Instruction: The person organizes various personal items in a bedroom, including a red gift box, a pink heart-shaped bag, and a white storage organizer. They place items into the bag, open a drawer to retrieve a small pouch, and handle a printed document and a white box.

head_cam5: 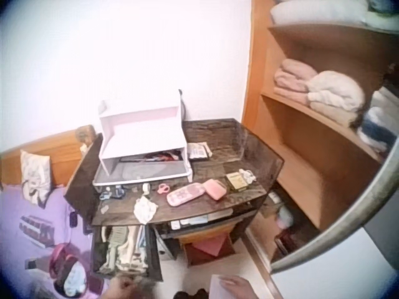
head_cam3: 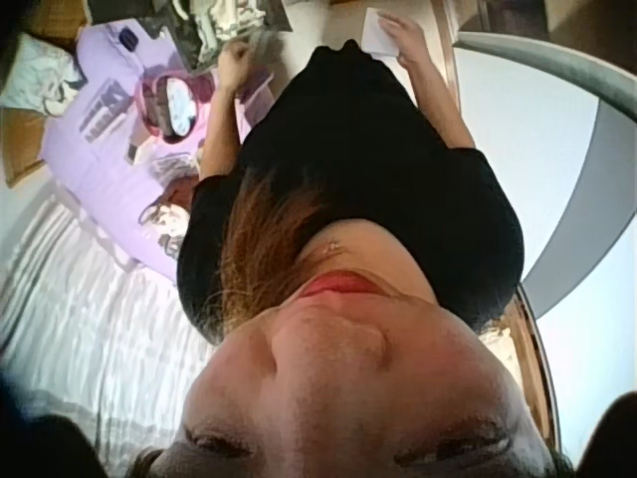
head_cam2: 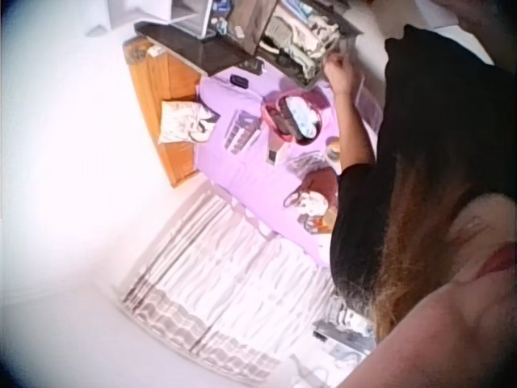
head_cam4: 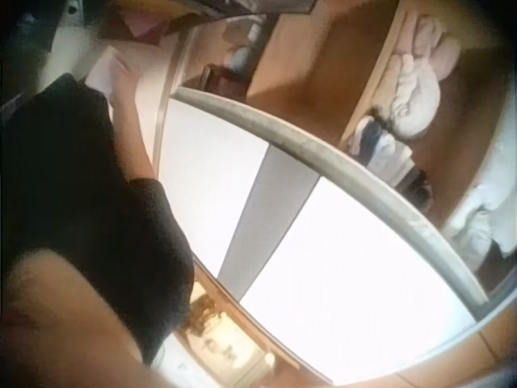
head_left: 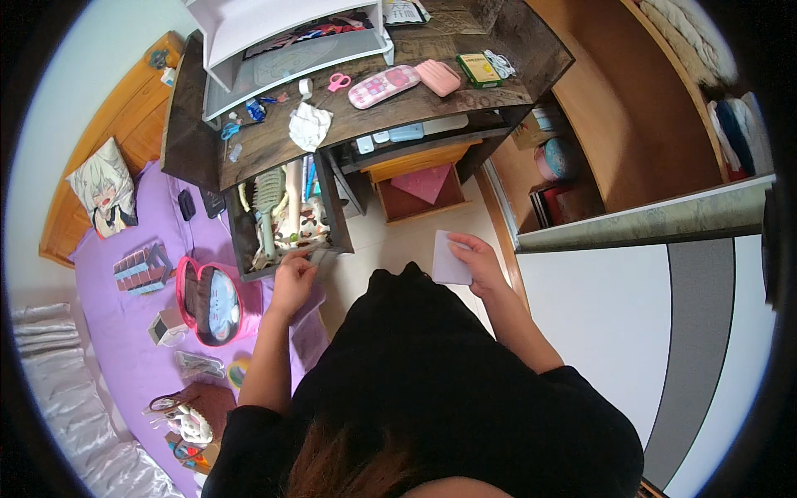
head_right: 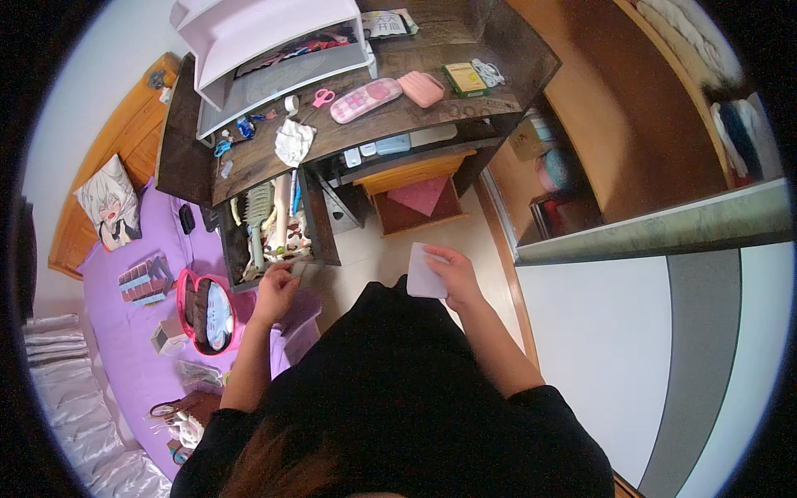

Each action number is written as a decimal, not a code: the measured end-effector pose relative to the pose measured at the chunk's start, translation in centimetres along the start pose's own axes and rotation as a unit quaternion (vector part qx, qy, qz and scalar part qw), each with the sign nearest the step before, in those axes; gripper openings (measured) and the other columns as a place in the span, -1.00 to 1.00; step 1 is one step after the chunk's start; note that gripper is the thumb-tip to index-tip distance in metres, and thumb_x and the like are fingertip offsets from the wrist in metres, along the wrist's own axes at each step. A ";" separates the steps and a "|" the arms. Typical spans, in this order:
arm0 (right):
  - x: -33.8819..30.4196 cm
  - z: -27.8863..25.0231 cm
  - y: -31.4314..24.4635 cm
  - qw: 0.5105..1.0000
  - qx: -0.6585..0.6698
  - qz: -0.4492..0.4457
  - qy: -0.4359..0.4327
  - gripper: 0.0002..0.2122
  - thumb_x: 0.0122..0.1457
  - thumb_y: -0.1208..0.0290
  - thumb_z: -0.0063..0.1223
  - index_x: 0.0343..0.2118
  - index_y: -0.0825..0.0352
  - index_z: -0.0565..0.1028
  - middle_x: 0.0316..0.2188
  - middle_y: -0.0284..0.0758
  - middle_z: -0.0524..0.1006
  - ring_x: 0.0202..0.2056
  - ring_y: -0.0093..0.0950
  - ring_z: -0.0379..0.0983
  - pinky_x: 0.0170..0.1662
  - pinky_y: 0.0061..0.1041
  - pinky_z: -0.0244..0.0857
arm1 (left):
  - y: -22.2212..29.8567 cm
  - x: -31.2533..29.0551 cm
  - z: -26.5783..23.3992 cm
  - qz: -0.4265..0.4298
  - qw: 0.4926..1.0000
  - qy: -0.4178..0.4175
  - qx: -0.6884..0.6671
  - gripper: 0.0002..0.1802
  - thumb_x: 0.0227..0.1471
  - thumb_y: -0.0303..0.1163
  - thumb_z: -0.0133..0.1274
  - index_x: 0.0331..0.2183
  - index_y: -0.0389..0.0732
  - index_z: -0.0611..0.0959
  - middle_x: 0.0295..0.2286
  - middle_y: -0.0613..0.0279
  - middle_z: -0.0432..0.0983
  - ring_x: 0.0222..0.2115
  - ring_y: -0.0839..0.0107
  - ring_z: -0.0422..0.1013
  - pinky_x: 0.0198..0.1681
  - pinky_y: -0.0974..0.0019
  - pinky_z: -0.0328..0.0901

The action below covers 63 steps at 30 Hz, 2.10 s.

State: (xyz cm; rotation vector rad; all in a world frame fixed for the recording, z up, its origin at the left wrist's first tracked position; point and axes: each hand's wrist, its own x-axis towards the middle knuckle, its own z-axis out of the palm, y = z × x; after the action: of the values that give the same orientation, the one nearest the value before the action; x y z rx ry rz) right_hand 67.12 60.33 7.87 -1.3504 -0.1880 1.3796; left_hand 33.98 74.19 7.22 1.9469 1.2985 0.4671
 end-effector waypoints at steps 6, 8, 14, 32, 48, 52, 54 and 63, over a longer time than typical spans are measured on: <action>0.4 -1.6 -0.4 0.999 0.026 0.022 0.005 -0.79 0.02 0.52 0.04 -0.23 0.35 0.44 -0.37 -0.30 0.47 -0.39 -0.52 0.43 -0.33 -0.53 0.37 | 2.8 -1.7 1.0 0.015 0.998 0.054 0.031 -0.88 -0.14 -0.47 0.04 -0.54 -0.33 0.49 -0.47 0.08 0.42 -0.47 0.26 0.38 -0.40 0.33 0.26; 0.5 -2.6 -0.5 0.999 0.027 0.022 0.010 -0.79 0.02 0.53 0.04 -0.23 0.35 0.44 -0.38 -0.30 0.48 -0.40 -0.52 0.43 -0.33 -0.53 0.37 | 2.6 -1.9 1.5 -0.015 0.999 0.024 0.043 -0.89 -0.10 -0.46 0.03 -0.52 -0.32 0.48 -0.51 0.15 0.43 -0.50 0.33 0.37 -0.43 0.35 0.25; 0.9 -4.8 -0.8 1.000 0.018 0.013 0.017 -0.79 0.02 0.53 0.05 -0.23 0.36 0.44 -0.36 -0.30 0.47 -0.37 -0.53 0.41 -0.30 -0.54 0.35 | 0.9 -1.0 2.9 -0.110 0.984 0.024 -0.136 -0.81 0.00 -0.41 -0.02 -0.55 -0.33 0.45 -0.59 0.22 0.44 -0.60 0.52 0.37 -0.55 0.43 0.27; 4.7 -9.2 -2.7 0.998 -0.051 -0.030 0.020 -0.52 -0.03 0.56 0.08 -0.01 0.35 0.20 -0.18 -0.22 0.36 -0.20 -0.43 0.34 -0.17 -0.46 0.29 | -0.5 -2.6 4.7 -0.229 0.775 0.215 -0.548 -0.89 -0.01 -0.49 -0.02 -0.55 -0.14 0.47 -0.57 0.42 0.37 -0.54 0.59 0.27 -0.39 0.47 0.22; 6.8 -6.4 -5.4 0.999 0.006 0.017 -0.049 -0.80 0.10 0.38 -0.02 -0.26 0.37 0.41 -0.36 -0.34 0.49 -0.35 -0.54 0.42 -0.25 -0.52 0.31 | 1.7 -0.4 3.3 -0.141 0.743 0.194 -0.625 -0.88 0.01 -0.47 -0.06 -0.33 -0.24 0.49 -0.30 0.24 0.44 -0.25 0.41 0.34 -0.13 0.31 0.18; 7.1 -5.5 -5.6 0.998 -0.015 0.021 -0.057 -0.79 0.13 0.33 -0.07 -0.27 0.38 0.42 -0.36 -0.34 0.49 -0.35 -0.56 0.41 -0.26 -0.54 0.29 | 0.5 1.3 3.0 -0.136 0.749 0.200 -0.617 -0.88 0.00 -0.48 -0.05 -0.34 -0.25 0.49 -0.31 0.25 0.44 -0.26 0.44 0.33 -0.12 0.35 0.16; 7.7 -5.4 -5.2 0.998 -0.026 0.020 -0.059 -0.79 0.14 0.33 -0.07 -0.26 0.38 0.42 -0.36 -0.34 0.49 -0.35 -0.56 0.41 -0.25 -0.55 0.29 | 0.4 2.8 2.7 -0.124 0.745 0.206 -0.622 -0.90 -0.01 -0.49 -0.04 -0.36 -0.24 0.50 -0.33 0.26 0.45 -0.27 0.45 0.33 -0.13 0.36 0.16; 9.5 -0.9 -5.7 0.997 -0.031 0.015 -0.065 -0.79 0.14 0.35 -0.08 -0.25 0.36 0.41 -0.35 -0.36 0.49 -0.35 -0.56 0.41 -0.24 -0.55 0.28 | -0.4 10.0 0.7 -0.079 0.718 0.169 -0.671 -0.85 -0.01 -0.46 -0.04 -0.32 -0.26 0.49 -0.33 0.26 0.45 -0.26 0.41 0.35 -0.14 0.34 0.18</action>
State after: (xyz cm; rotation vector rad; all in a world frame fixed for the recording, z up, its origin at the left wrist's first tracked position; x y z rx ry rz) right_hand 73.90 69.04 6.26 -1.3198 -0.2997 1.4991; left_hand 38.44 82.98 5.50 0.5026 0.8083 1.2654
